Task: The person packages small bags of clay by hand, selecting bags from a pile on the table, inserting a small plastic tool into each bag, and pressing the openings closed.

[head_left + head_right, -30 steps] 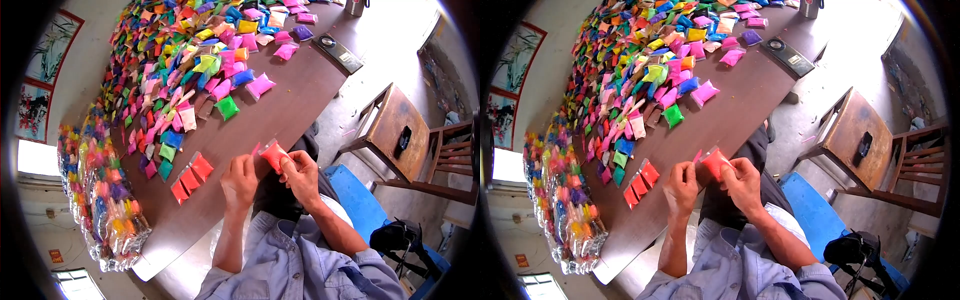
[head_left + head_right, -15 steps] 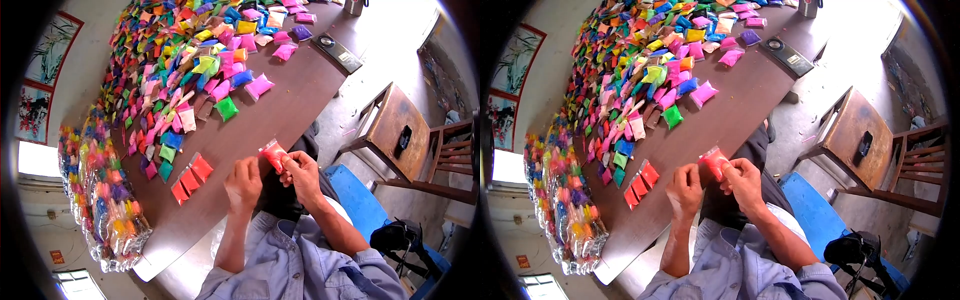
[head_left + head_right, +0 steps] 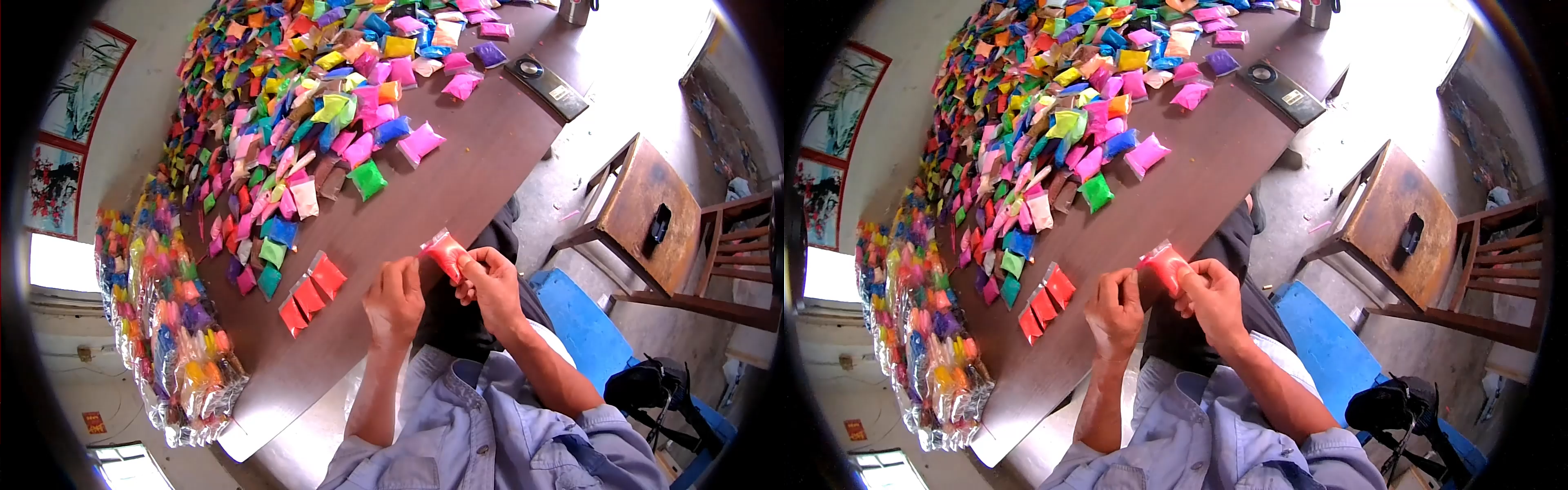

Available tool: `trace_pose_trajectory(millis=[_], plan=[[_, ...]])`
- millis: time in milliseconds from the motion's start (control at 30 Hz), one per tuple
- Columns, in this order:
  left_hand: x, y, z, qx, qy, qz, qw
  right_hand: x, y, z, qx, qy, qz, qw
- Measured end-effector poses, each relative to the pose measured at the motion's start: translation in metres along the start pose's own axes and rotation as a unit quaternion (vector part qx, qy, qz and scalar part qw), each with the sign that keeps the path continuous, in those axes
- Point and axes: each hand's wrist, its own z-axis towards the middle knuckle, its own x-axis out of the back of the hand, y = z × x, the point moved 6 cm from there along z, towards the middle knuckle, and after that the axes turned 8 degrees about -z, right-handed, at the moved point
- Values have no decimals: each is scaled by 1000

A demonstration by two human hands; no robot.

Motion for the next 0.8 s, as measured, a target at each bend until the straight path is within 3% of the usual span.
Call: trace_pose_trajectory(millis=[33,133,233,267,400,600,667,700,767,800], plan=[[4,-1,3,4,10,6,1000,-3,1,-2,0,0,1,1000],[14,12,7,20,-7,-34,999,-6,-6,-10,126,41,-106,985],[9,23,3,29,-47,-63,996,-8,-7,-14,165,66,-189,966],[6,25,2,25,-71,-68,995,-10,-3,-12,195,66,-157,966],[-1,5,2,67,-70,-71,993,-11,-8,-16,206,54,-222,951],[14,-2,13,40,-63,-19,997,-13,-11,-22,208,74,-267,938],[22,21,16,0,-91,-8,996,-19,-28,-32,328,103,-307,888],[22,27,15,2,-89,-7,996,-20,-29,-31,328,100,-307,888],[20,34,12,9,-107,-27,994,-27,-38,-39,425,89,-379,817],[21,30,12,-6,-97,14,995,-28,-38,-40,434,81,-384,811]])
